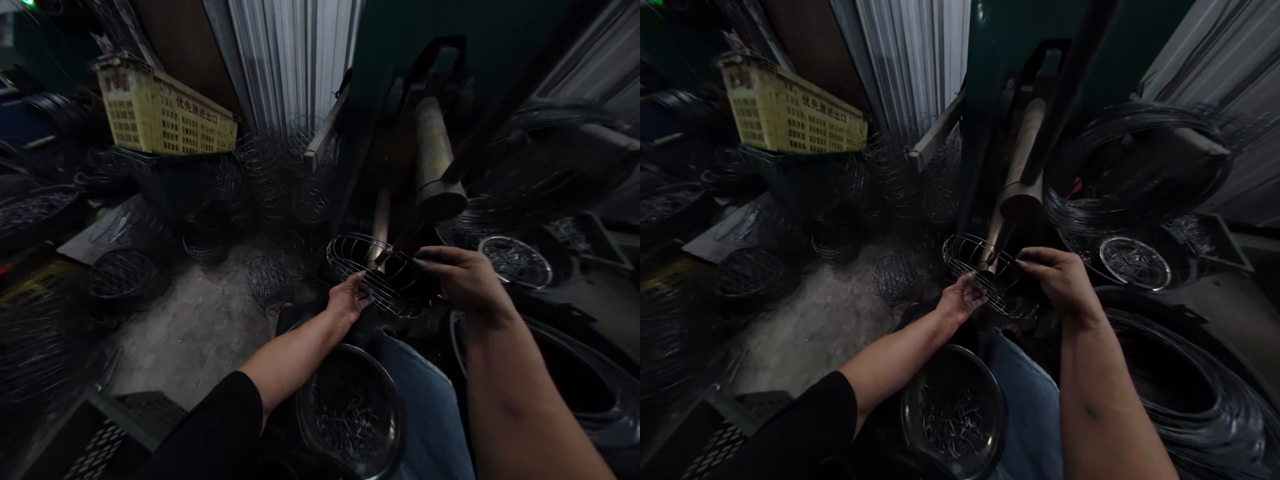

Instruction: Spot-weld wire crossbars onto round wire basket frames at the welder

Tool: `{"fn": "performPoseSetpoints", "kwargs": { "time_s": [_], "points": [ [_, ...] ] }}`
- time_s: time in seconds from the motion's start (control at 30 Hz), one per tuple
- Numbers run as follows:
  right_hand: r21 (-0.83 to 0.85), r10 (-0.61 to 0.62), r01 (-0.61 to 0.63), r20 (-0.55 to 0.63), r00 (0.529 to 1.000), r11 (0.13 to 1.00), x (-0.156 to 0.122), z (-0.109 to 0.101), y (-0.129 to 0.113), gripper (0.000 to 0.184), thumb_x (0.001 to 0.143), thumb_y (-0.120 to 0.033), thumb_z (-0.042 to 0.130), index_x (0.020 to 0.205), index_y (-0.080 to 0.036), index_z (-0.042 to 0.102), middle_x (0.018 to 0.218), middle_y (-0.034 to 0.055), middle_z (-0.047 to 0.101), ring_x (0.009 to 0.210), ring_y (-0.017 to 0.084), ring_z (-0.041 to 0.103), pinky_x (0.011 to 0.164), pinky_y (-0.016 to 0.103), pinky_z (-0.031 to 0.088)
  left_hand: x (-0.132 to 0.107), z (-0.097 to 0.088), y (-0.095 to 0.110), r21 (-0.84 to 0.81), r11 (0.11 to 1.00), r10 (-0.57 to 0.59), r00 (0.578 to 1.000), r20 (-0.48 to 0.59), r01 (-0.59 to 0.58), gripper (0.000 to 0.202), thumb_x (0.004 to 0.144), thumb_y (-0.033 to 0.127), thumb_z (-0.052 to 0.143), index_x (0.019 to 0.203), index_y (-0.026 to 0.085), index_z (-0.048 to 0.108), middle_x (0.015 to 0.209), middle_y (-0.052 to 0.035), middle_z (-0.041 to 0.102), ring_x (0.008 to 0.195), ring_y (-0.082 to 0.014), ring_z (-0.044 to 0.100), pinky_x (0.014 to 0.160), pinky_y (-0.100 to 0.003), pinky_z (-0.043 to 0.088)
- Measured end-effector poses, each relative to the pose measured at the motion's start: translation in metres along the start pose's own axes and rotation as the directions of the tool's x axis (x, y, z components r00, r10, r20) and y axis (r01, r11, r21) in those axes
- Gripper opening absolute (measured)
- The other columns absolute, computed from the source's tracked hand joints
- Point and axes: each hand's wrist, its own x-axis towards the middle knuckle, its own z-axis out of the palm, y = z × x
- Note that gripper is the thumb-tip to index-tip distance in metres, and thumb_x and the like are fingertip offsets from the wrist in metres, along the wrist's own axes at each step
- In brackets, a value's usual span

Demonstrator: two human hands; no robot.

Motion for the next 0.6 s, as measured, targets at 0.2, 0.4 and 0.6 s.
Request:
{"fn": "performPoseSetpoints", "kwargs": {
  "time_s": [0.2,0.4,0.6],
  "points": [
    [-0.008,0.052,-0.052,0.044,0.998,0.999,-0.005,-0.013,0.002,0.047,0.037,-0.038,0.096,0.077,-0.019,0.079,0.069,0.0023,0.073,0.061,0.016,0.064,0.056,0.026,0.051,-0.003,0.000,-0.005,0.016,0.998,-0.068,0.998,-0.017,0.069,0.032,0.064,0.032,0.086,0.075,0.014,0.062,0.069,-0.0047,0.059,0.067,-0.0198,0.062,0.073,-0.038,0.053],
    [-0.035,0.067,-0.068,-0.021,0.997,0.997,-0.012,-0.032,0.018,0.041,0.033,-0.030,0.094,0.070,-0.019,0.080,0.071,0.0055,0.074,0.066,0.019,0.067,0.063,0.031,0.054,-0.007,-0.001,-0.003,0.034,0.998,-0.061,0.998,0.014,0.060,0.025,0.072,0.030,0.081,0.076,0.015,0.061,0.070,-0.0049,0.060,0.066,-0.0181,0.062,0.071,-0.036,0.053],
    [-0.081,0.003,-0.003,0.007,1.000,0.997,-0.018,-0.021,0.006,0.039,0.037,-0.033,0.094,0.071,-0.019,0.080,0.068,0.0042,0.073,0.058,0.018,0.064,0.055,0.030,0.051,-0.013,0.001,-0.007,-0.018,0.993,-0.113,0.993,-0.018,0.112,0.037,0.066,0.035,0.086,0.081,0.015,0.060,0.070,-0.0048,0.060,0.068,-0.0197,0.064,0.070,-0.036,0.055]
  ]
}}
